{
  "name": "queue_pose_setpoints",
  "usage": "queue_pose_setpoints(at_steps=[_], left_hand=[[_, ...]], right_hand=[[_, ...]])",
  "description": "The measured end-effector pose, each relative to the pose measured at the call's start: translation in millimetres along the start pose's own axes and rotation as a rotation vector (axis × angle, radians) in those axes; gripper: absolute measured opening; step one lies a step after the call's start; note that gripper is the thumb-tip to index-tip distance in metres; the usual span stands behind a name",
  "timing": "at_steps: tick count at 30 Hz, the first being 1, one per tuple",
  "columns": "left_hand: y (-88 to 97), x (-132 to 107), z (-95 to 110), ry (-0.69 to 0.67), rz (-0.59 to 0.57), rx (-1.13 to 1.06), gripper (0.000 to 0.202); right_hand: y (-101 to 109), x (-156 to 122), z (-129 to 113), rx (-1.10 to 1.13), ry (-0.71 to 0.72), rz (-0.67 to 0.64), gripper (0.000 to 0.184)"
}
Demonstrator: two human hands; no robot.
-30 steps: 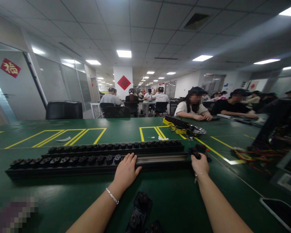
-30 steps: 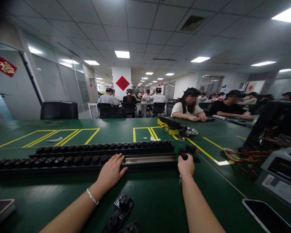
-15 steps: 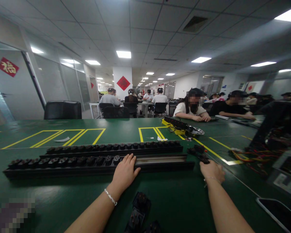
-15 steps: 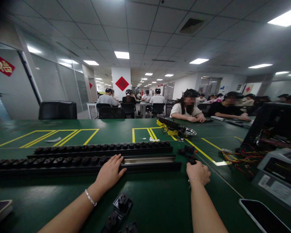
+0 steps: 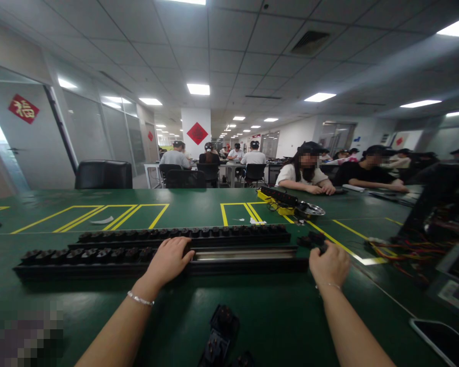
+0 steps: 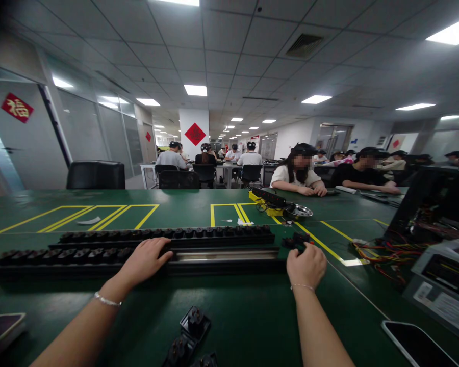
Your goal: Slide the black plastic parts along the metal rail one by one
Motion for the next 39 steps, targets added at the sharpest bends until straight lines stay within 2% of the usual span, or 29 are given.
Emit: queue_pose_setpoints(at_steps=[2, 5, 9, 12, 15, 24, 39], left_hand=[[0.6, -1, -7, 0.023, -0.047, 0.001, 0.038], [-0.5, -1, -11, 0.021, -0.123, -0.025, 0.041], [-2.9, 0, -14, 0.002, -0.219, -0.052, 0.044], [-4.0, 2, -17, -0.003, -0.239, -0.054, 0.043], [-4.2, 3, -17, -0.024, -0.225, -0.057, 0.040], [-1.9, 1, -10, 0.014, -0.186, 0.013, 0.035], [-4.3, 1, 13, -0.019, -0.147, 0.025, 0.036]], right_hand=[[-1, -9, -28, 0.068, 0.218, -0.022, 0.045], [-10, -31, -66, 0.130, 0.459, -0.155, 0.043], [-22, -60, -93, 0.118, 0.620, -0.329, 0.046], [-27, -69, -97, 0.054, 0.630, -0.438, 0.045], [-27, -69, -97, 0.021, 0.620, -0.477, 0.044], [-24, -69, -100, 0.010, 0.607, -0.474, 0.044], [-23, -69, -101, 0.002, 0.611, -0.452, 0.042]])
Point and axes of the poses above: each hand's wrist, its own x-axis towards the middle knuckle, its own y-axis out of the back of the hand, z = x × y, the point moved 3 cm from there along x, towards the middle knuckle, and after that the axes turned 4 degrees about y, right-handed, at the moved point
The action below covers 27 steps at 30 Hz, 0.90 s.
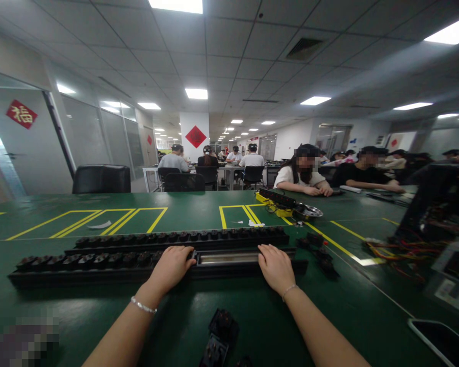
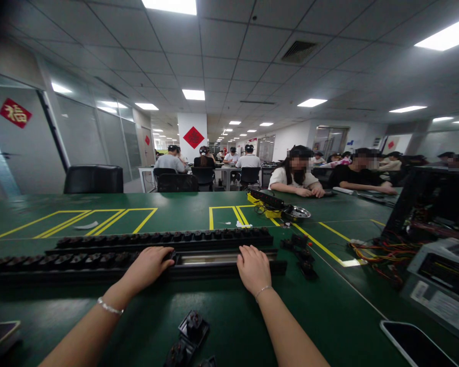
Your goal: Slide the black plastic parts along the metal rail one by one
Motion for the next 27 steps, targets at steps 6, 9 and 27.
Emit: queue_pose_setpoints(at_steps=[6, 9, 27], left_hand=[[-4.1, -2, 15, 0.039, -0.018, 0.071, 0.032], [-8.7, -3, 19, 0.125, -0.040, 0.074, 0.033], [-9.1, -1, 20, 0.227, -0.045, -0.087, 0.037]], right_hand=[[1, 0, -1, 0.000, -0.002, -0.002, 0.042], [2, 0, -1, 0.001, -0.003, -0.010, 0.043], [1, 0, -1, 0.012, -0.009, -0.014, 0.043]])
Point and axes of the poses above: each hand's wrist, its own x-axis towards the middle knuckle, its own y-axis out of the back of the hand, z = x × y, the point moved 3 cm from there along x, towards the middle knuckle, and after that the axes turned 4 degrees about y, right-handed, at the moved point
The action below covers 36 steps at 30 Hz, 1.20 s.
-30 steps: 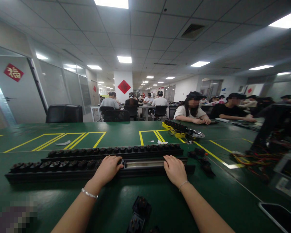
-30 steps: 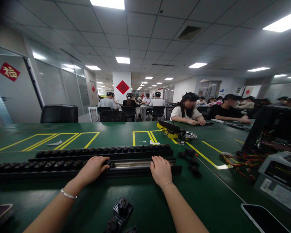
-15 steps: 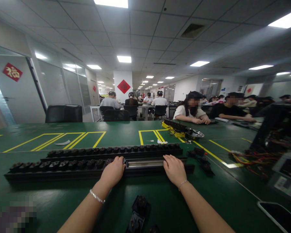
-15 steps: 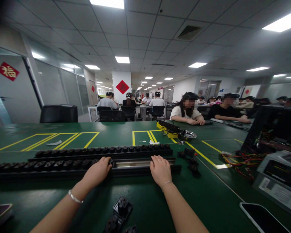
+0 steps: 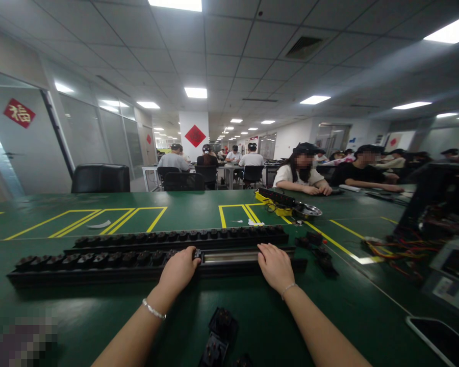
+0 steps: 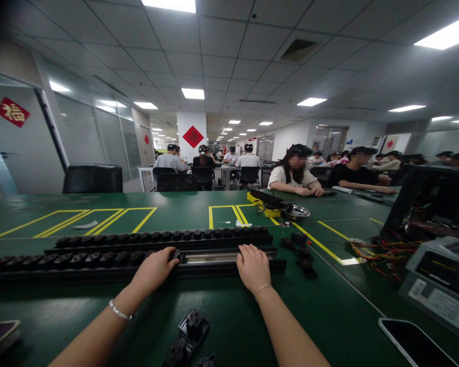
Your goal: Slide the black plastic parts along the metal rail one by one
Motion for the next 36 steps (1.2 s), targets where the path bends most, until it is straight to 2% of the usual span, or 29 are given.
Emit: queue_pose_setpoints(at_steps=[7, 10, 13, 18, 21, 29, 36], left_hand=[[-4.6, -1, -1, -0.046, 0.056, -0.088, 0.036], [-9.1, 0, -2, -0.101, 0.164, -0.082, 0.038], [-16.8, 0, -3, -0.073, 0.263, -0.021, 0.052], [-33.6, 1, -2, -0.075, 0.170, 0.058, 0.065], [-37.0, 0, -2, -0.093, 0.163, 0.081, 0.066], [-33.4, -3, 0, -0.116, 0.082, 0.119, 0.074], [-29.1, -6, 3, -0.125, 0.105, 0.131, 0.073]], right_hand=[[0, 0, 0, -0.010, 0.009, 0.017, 0.042], [-1, 0, 1, -0.010, 0.010, 0.020, 0.042], [0, -1, 1, -0.009, 0.009, 0.018, 0.042], [0, -1, 1, -0.005, 0.007, 0.011, 0.043], [-1, 0, 1, -0.004, 0.005, 0.015, 0.042], [1, 0, 0, 0.002, 0.001, 0.019, 0.042], [0, 0, 0, -0.011, 0.012, 0.019, 0.042]])
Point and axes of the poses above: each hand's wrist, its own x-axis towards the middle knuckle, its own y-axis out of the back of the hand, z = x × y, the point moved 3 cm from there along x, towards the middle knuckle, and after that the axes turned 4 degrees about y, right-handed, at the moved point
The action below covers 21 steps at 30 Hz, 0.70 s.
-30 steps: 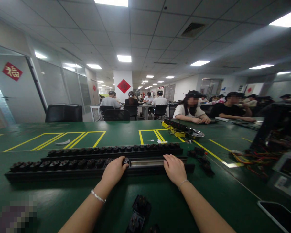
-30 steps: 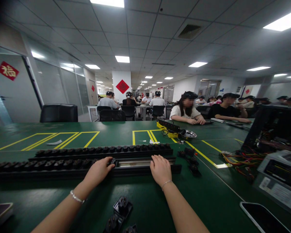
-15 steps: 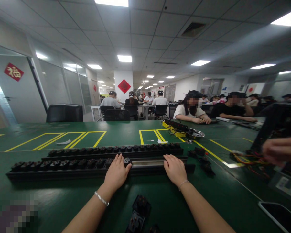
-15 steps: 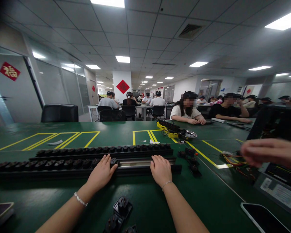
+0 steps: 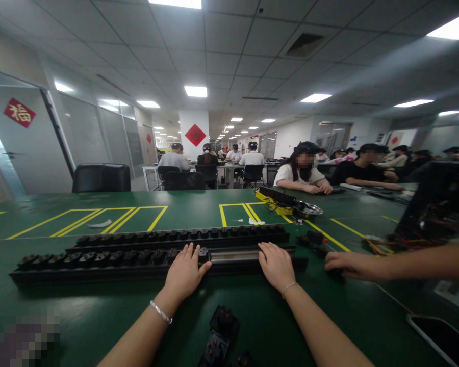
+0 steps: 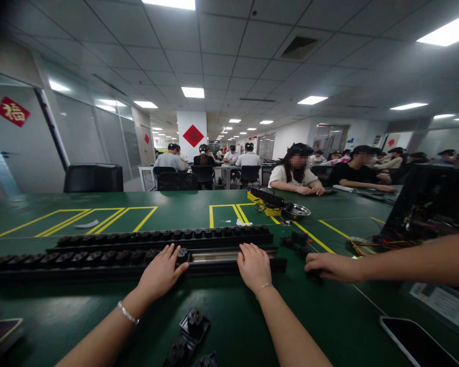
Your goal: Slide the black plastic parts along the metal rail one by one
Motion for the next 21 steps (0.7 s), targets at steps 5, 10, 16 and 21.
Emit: queue_pose_setpoints(at_steps=[5, 10, 16, 21], left_hand=[[1.3, -0.9, 1.0, 0.006, 0.003, -0.008, 0.073], [1.5, -1.2, 1.7, 0.015, -0.002, 0.004, 0.073], [2.9, -2.8, 5.9, 0.019, -0.024, 0.032, 0.074], [4.0, -3.3, 7.1, 0.024, -0.045, 0.040, 0.072]], right_hand=[[-0.8, 0.0, 0.5, -0.009, -0.001, 0.002, 0.042], [-1.4, 0.0, 0.8, -0.001, -0.001, -0.004, 0.042], [-1.1, 0.0, 0.2, 0.009, -0.007, -0.003, 0.042], [0.1, -0.1, -1.0, 0.006, -0.007, -0.006, 0.043]])
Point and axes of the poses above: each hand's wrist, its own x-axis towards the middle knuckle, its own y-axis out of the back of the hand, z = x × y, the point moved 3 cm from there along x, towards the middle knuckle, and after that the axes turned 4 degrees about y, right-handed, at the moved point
